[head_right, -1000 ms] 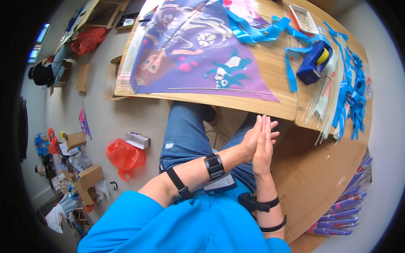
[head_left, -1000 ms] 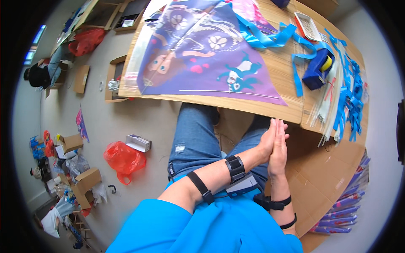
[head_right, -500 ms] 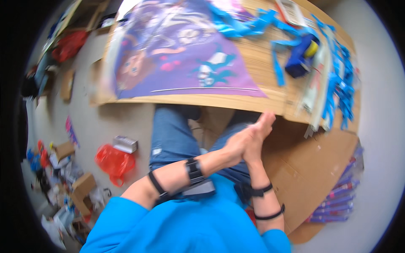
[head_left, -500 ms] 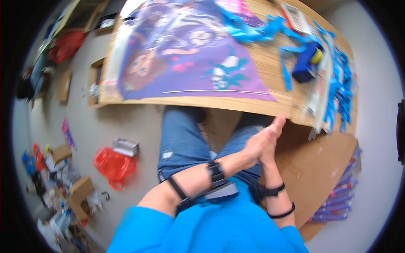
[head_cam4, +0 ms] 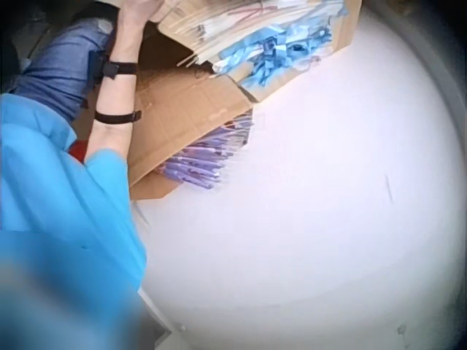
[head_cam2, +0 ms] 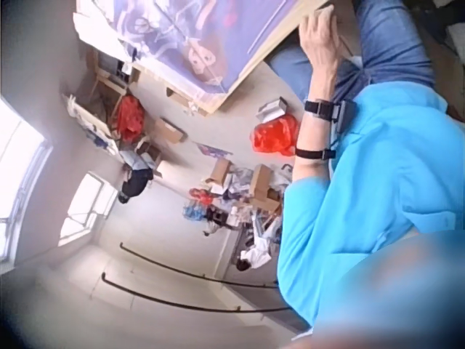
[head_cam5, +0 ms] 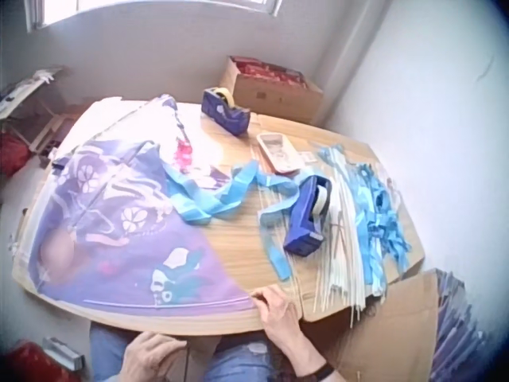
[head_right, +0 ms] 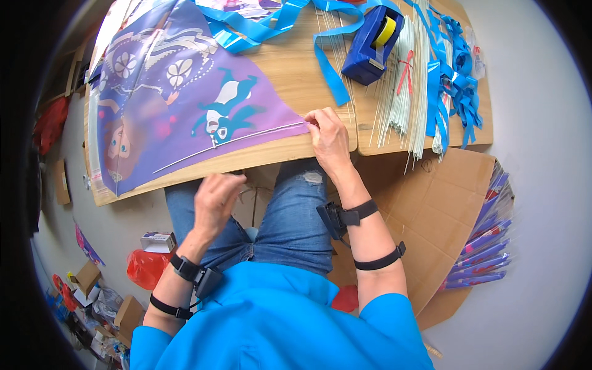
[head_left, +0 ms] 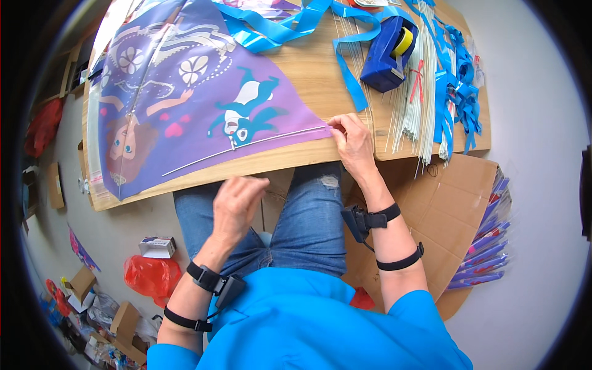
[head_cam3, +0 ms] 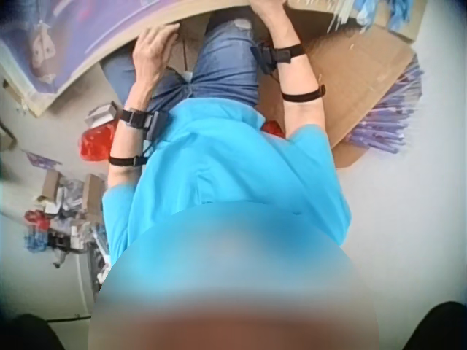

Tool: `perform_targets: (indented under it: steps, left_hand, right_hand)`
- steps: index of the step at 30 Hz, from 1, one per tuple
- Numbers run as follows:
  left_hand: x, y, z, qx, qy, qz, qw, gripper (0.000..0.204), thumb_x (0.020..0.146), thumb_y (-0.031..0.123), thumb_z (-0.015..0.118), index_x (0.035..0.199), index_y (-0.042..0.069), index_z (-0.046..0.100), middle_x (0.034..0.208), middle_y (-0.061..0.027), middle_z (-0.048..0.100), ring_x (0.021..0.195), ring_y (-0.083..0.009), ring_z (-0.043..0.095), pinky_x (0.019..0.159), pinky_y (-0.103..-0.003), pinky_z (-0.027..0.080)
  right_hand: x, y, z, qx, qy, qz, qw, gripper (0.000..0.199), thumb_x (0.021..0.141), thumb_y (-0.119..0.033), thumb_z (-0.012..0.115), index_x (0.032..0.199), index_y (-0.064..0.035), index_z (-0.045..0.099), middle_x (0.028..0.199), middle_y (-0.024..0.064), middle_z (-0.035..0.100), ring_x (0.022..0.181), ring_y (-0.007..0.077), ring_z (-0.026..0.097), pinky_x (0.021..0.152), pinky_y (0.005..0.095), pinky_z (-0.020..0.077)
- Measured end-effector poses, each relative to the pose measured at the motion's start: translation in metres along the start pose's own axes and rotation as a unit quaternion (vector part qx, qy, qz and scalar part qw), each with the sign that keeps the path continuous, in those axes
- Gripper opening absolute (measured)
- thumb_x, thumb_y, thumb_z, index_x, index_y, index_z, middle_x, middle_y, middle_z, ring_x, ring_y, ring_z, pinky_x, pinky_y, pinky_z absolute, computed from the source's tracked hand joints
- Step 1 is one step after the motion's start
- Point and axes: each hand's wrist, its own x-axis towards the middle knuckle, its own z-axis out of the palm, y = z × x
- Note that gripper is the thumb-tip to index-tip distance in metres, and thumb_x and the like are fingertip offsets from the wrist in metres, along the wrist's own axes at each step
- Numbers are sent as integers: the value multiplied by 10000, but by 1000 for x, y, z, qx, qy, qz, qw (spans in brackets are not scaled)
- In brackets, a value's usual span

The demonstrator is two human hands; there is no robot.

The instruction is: Assembling a toy kite by attaching supporting rods and ribbons.

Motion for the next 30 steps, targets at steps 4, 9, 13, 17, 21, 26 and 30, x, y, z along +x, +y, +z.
perform_targets:
  steps: [4,9,13,17,21,26,30]
  left_hand:
    - [42,-18,-17,152,75,-71,983,215,777,97,701,976,83,620,988,-76,562,971,-270,529,851,-392,394]
    - [40,-51,-31,215,26,-77,973,197,779,143,708,947,99,615,986,-48,550,996,-239,507,861,-365,362]
    - [42,-56,-30,210,12,-62,976,141,783,126,700,880,96,602,940,-35,530,963,-227,500,835,-365,354]
    - [43,-55,-30,210,6,-38,977,136,780,112,696,871,91,597,932,-40,531,945,-230,499,829,-361,352]
    - [47,-53,-28,200,14,-14,980,128,781,107,692,855,86,590,929,-38,531,926,-230,501,823,-362,350]
    - [40,-59,-31,204,10,-40,978,241,767,137,717,974,95,602,1015,-52,553,995,-243,509,881,-375,351]
    - [33,-59,-34,222,63,-45,972,421,775,184,736,1151,95,571,1182,-84,550,1141,-258,483,993,-402,315]
  right_hand:
    - [-1,18,1,-28,-5,14,999,88,795,38,615,875,5,603,871,147,574,768,288,606,669,368,484]
    - [-2,19,1,14,-1,57,998,92,780,54,627,852,22,579,854,145,563,750,273,605,671,365,497]
    - [-2,18,1,22,-5,67,998,84,786,52,623,849,23,575,853,140,557,743,267,602,669,358,496]
    - [-3,19,-1,30,-9,71,997,73,797,48,612,854,22,575,865,138,556,738,256,598,667,351,495]
    - [-3,19,-4,34,-10,68,997,82,797,50,607,870,22,581,874,144,560,741,249,602,665,349,494]
    - [-8,6,2,8,34,40,999,107,788,39,629,878,-9,598,877,112,569,752,268,601,657,360,491]
    - [-6,-10,13,-53,59,-70,994,136,755,-7,685,856,-64,614,864,59,569,768,262,590,656,364,485]
